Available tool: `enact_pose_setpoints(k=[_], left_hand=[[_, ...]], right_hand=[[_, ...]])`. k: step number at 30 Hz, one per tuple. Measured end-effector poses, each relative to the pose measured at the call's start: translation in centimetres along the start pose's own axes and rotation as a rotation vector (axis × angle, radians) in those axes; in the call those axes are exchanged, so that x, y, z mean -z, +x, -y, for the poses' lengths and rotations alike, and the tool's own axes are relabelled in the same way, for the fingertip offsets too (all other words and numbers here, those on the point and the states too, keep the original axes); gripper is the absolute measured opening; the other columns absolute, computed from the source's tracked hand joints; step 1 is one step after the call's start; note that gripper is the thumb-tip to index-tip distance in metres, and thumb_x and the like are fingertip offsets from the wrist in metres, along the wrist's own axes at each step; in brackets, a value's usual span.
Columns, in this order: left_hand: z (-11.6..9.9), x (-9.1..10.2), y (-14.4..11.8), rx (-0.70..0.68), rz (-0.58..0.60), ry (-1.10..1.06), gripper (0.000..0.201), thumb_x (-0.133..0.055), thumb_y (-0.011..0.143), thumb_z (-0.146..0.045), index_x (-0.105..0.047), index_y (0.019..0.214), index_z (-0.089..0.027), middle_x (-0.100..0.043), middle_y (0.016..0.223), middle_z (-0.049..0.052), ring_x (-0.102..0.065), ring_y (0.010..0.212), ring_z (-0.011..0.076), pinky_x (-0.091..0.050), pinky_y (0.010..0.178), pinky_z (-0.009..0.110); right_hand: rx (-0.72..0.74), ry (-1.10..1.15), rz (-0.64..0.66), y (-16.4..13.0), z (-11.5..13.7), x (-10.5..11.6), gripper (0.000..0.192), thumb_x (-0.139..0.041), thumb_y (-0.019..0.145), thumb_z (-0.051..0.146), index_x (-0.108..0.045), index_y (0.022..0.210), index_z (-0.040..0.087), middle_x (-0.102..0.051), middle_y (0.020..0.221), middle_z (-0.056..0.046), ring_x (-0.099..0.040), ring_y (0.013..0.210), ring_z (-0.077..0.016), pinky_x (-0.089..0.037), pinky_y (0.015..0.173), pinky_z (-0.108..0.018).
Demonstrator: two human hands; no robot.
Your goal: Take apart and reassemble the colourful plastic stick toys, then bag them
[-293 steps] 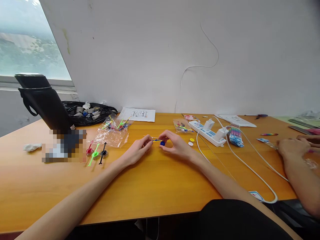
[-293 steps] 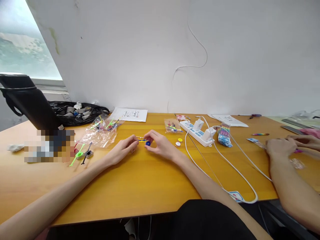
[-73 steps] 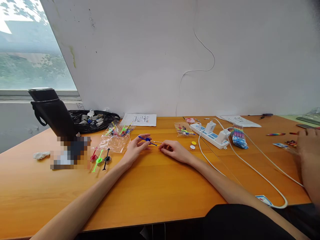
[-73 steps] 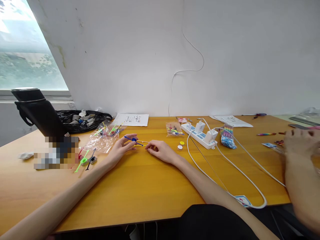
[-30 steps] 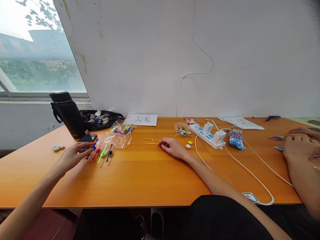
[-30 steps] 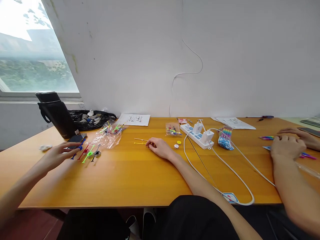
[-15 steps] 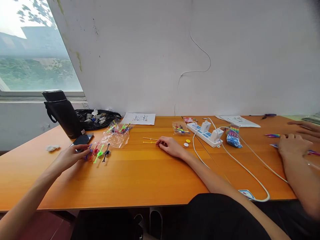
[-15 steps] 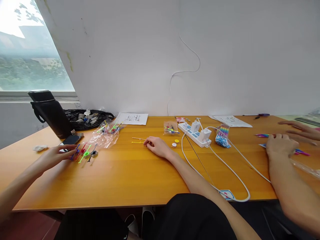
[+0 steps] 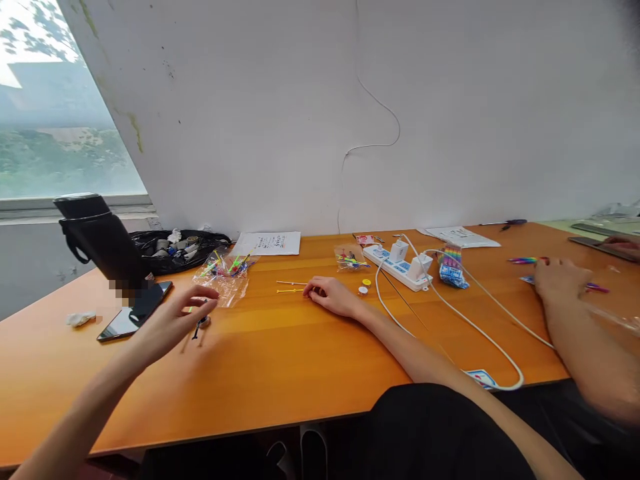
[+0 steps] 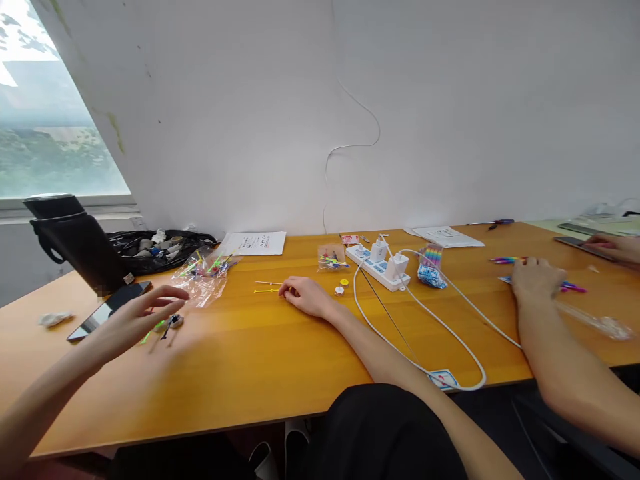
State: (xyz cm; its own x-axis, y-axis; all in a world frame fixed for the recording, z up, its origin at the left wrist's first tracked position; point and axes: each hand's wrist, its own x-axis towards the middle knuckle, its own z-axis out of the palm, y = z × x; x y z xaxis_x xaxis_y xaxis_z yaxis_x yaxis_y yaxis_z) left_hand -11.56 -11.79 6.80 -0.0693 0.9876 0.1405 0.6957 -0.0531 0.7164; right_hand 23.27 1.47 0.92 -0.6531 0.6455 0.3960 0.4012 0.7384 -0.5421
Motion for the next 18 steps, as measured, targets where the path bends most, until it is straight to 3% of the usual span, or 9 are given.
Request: enact_pose_setpoints(k=[4, 7, 9, 12, 16, 18], left_hand=[[-4.8, -5.2, 4.3, -0.107, 0.179, -0.193, 0.039, -0.059, 0.081, -0.058, -0.061, 0.088, -0.019, -0.067, 0.092, 0.006, -0.065, 0.093, 0.0242, -0.051, 0.078, 0.032], [-6.1, -9.0, 7.3, -0.127, 0.210, -0.106, 0.030, -0.052, 0.085, -0.048, -0.055, 0.078, -0.019, -0.063, 0.077, 0.002, -0.062, 0.078, 0.0207, -0.045, 0.069, 0.028], [-5.7, -11.0, 8.5, -0.181, 0.187, 0.036, 0.035, -0.046, 0.088, -0.047, -0.048, 0.067, -0.020, -0.055, 0.065, 0.000, -0.055, 0.065, 0.0182, -0.036, 0.061, 0.027], [-3.9, -12.8, 8.9, -0.297, 0.184, 0.152, 0.041, -0.038, 0.093, -0.047, -0.044, 0.063, -0.020, -0.052, 0.063, 0.000, -0.050, 0.062, 0.0174, -0.029, 0.060, 0.028], [-2.6, -13.5, 8.4, -0.306, 0.113, 0.202, 0.040, -0.036, 0.096, -0.044, -0.046, 0.065, -0.021, -0.055, 0.065, 0.001, -0.051, 0.062, 0.0178, -0.027, 0.061, 0.027], [-2.6, -13.6, 8.3, -0.284, 0.102, 0.246, 0.040, -0.038, 0.095, -0.043, -0.049, 0.065, -0.021, -0.056, 0.065, 0.001, -0.052, 0.062, 0.0181, -0.026, 0.060, 0.027]], right_hand=[[0.002, -0.035, -0.002, -0.1, 0.0, 0.2, 0.018, -0.054, 0.091, 0.014, -0.071, 0.098, 0.019, -0.071, 0.097, -0.004, -0.062, 0.082, -0.0143, -0.046, 0.075, -0.025], [-0.014, -0.073, -0.003, -0.2, -0.1, 0.3, 0.019, -0.054, 0.092, 0.015, -0.070, 0.099, 0.020, -0.071, 0.098, -0.003, -0.062, 0.081, -0.0139, -0.045, 0.074, -0.024], [-0.047, -0.135, -0.024, -0.3, -0.2, 0.5, 0.020, -0.053, 0.092, 0.014, -0.070, 0.100, 0.020, -0.071, 0.099, -0.003, -0.062, 0.081, -0.0143, -0.045, 0.074, -0.025], [-0.142, -0.332, -0.105, -0.3, -0.5, 1.3, 0.020, -0.052, 0.092, 0.012, -0.070, 0.098, 0.019, -0.071, 0.102, -0.006, -0.064, 0.091, -0.0175, -0.045, 0.080, -0.027], [-0.344, -0.671, -0.252, -0.3, -0.5, 3.8, 0.021, -0.048, 0.093, 0.015, -0.068, 0.101, 0.017, -0.070, 0.109, -0.012, -0.063, 0.104, -0.0242, -0.044, 0.086, -0.032], [-0.479, -0.808, -0.268, -0.5, -0.3, 5.2, 0.024, -0.046, 0.095, 0.020, -0.067, 0.104, 0.016, -0.071, 0.106, -0.015, -0.065, 0.101, -0.0277, -0.045, 0.084, -0.035]])
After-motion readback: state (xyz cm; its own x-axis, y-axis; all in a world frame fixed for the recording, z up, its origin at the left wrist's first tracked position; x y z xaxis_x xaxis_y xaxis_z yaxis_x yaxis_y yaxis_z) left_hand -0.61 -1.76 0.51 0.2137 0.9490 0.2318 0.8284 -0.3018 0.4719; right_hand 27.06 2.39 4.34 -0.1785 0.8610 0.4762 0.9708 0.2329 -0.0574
